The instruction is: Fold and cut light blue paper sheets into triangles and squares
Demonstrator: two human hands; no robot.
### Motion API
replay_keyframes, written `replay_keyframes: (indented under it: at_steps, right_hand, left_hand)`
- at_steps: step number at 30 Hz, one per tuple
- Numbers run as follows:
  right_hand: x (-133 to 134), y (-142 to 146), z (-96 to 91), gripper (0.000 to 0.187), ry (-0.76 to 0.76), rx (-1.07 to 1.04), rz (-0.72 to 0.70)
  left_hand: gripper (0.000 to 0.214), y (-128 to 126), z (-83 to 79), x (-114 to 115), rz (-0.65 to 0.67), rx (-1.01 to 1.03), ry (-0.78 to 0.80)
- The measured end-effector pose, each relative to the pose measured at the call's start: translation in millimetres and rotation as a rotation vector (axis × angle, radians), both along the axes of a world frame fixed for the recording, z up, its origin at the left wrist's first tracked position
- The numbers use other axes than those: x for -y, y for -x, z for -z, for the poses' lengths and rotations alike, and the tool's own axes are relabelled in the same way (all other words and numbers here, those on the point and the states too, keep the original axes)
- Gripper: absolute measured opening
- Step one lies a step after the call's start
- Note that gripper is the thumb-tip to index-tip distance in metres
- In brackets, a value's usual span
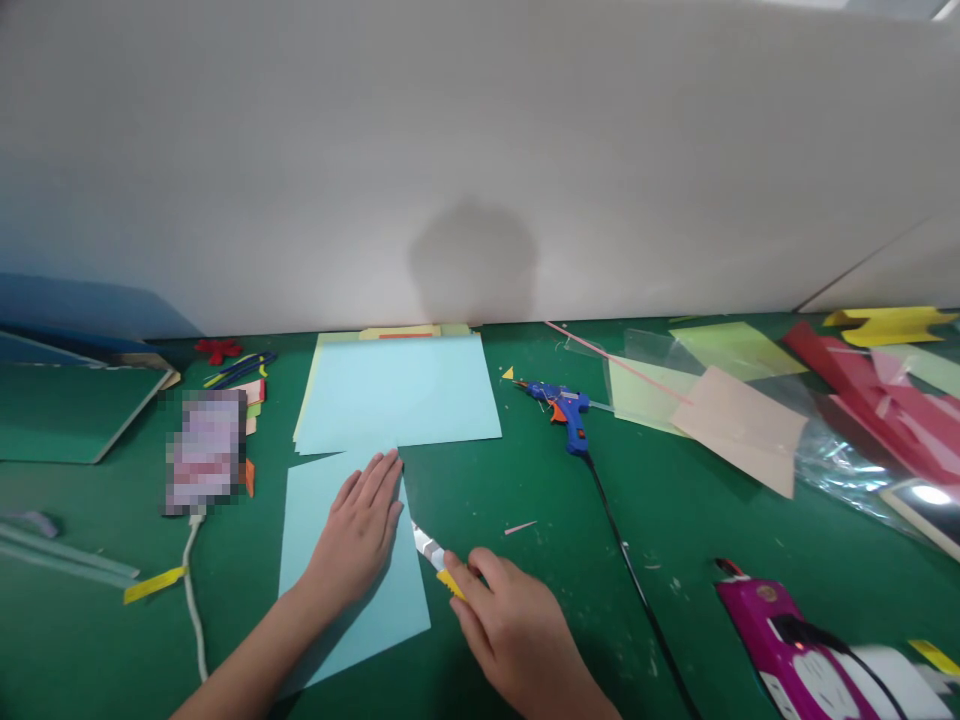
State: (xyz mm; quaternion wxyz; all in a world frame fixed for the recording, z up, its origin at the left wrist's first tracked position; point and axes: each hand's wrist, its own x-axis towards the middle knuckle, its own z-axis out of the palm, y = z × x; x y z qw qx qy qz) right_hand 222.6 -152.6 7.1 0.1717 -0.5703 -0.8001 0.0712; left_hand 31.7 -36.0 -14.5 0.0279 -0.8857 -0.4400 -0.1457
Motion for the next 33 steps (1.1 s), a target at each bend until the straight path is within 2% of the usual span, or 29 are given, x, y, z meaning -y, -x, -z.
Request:
replay_keyframes:
  at_steps: [7,13,21,33]
  right_hand:
    - [-2.1,6.6,-2.1,0.037,-0.02,0.002,0.018]
    - [-6.3,12.8,-0.7,0.037,-0.061,0.014,0.04]
    - [-19.9,13.4,0.1,0.035,0.003,0.023,0.058]
    - [-40.7,13.9,2.4,0.034,-0.006,0.027,0.071]
  left_hand:
    - [0.048,2.7,3.6,-0.4,0.003,-0.032,0.043]
    - [0.049,3.6,5.9,0.1,0.014,-0.035,-0.008]
    - [0.05,4.0,7.9,1.3,0.03,-0.041,-0.06]
    - [0.051,3.8,12.1,1.0,0.027,-0.001,-0.078]
